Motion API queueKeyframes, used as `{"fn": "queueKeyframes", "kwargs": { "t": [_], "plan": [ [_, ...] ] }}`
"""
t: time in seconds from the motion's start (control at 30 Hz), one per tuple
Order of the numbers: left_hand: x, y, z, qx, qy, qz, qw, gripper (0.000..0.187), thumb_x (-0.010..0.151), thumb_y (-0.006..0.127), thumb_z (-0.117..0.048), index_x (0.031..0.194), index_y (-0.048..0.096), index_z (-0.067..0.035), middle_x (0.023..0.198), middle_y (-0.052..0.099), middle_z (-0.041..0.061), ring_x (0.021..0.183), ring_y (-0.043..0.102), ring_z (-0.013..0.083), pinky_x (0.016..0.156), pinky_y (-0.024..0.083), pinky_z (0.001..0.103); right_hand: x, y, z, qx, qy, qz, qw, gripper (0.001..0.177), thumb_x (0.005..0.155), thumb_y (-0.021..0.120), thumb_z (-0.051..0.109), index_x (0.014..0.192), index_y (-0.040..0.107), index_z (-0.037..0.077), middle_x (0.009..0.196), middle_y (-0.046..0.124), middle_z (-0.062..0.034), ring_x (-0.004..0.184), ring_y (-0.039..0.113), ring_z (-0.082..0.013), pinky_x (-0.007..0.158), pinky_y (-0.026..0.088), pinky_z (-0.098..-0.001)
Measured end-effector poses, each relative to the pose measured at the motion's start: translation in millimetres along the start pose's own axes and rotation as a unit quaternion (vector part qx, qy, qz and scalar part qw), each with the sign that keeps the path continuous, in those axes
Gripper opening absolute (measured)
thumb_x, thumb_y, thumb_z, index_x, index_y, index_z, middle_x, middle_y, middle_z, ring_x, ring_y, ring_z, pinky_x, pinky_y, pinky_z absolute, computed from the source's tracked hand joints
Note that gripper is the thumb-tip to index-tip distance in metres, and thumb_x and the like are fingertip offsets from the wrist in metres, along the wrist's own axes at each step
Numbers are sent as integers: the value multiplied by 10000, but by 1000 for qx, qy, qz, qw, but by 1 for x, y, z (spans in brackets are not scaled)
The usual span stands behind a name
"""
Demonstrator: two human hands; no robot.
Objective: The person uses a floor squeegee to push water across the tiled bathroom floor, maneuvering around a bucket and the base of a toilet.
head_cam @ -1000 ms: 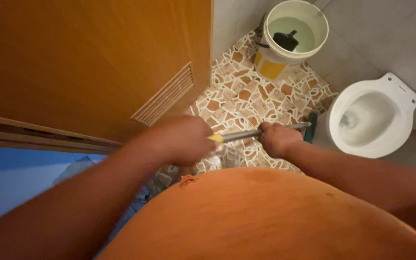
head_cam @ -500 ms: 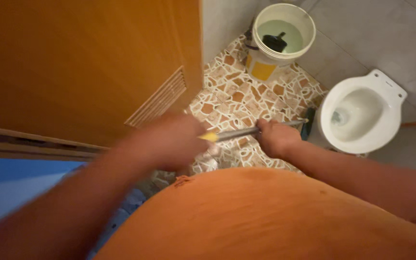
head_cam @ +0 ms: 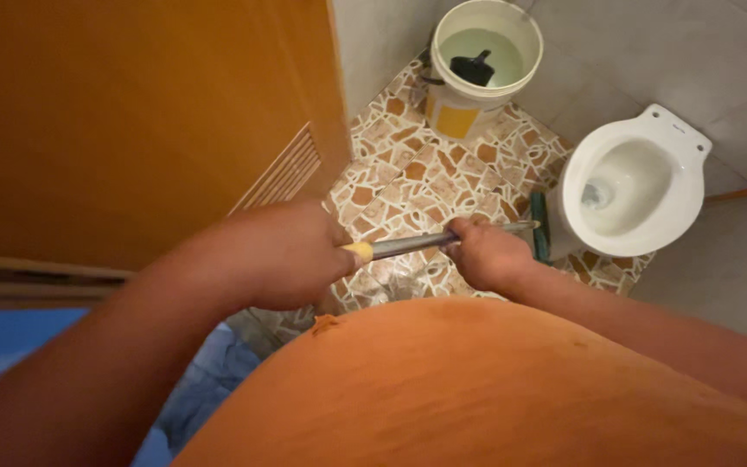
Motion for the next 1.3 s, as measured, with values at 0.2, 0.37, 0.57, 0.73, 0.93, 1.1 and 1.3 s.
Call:
{"fn": "queueKeyframes", "kwargs": {
  "t": [0.2,0.37,0.57,0.73,0.93,1.1,1.3],
  "plan": [
    [10,0,-4,11,25,-4,1000,435,930,558,-447,1071,767,-92,942,770,157,851,746,319,813,552,475,0,-13,16,-67,-21,40,997,387,976,574,444,1253,620,177,1258,638,-159,1151,643,-356,953,521,-480],
    [-22,-12,36,-37,5,7,999,461,969,575,-474,1016,824,-88,853,736,179,777,677,289,787,556,470,-30,-29,35,-85,-34,20,996,388,986,556,466,1282,606,219,1233,646,-166,1138,658,-345,927,540,-479],
    [-2,11,14,-71,62,8,996,444,935,595,-482,991,808,-97,807,751,87,719,689,233,733,553,422,-35,-13,27,-107,14,80,991,373,1009,526,473,1300,584,247,1212,678,-110,1137,670,-334,925,546,-489],
    [-16,-1,29,-79,9,2,997,367,909,645,-484,1009,814,-174,777,759,82,718,671,217,725,535,415,-45,-13,10,-56,-19,-8,998,342,990,544,424,1275,592,242,1197,652,-130,1114,653,-348,897,540,-491],
    [20,11,-11,71,90,-32,993,455,969,607,-433,978,794,-19,873,711,191,794,691,338,750,530,489,-12,5,16,-93,-42,32,994,276,993,562,397,1192,662,235,1236,688,-100,1166,668,-315,939,539,-469],
    [16,17,-8,151,165,-58,973,436,987,553,-434,973,769,-55,899,726,190,831,691,380,760,530,510,-35,-8,-10,-38,45,63,996,346,982,556,427,1255,541,215,1211,690,-114,1138,669,-333,905,534,-493],
    [17,15,-29,202,170,-61,963,300,938,600,-305,996,784,-75,900,748,175,836,713,361,759,554,485,-11,0,0,-52,12,51,997,327,992,561,432,1237,613,221,1230,670,-132,1136,665,-348,928,528,-481]
  ]
}}
Point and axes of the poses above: each hand's wrist, its own x-axis towards the middle knuckle, its own y-axis out of the palm, z = x × y, the point moved 8 cm from there along x, towards the middle knuckle
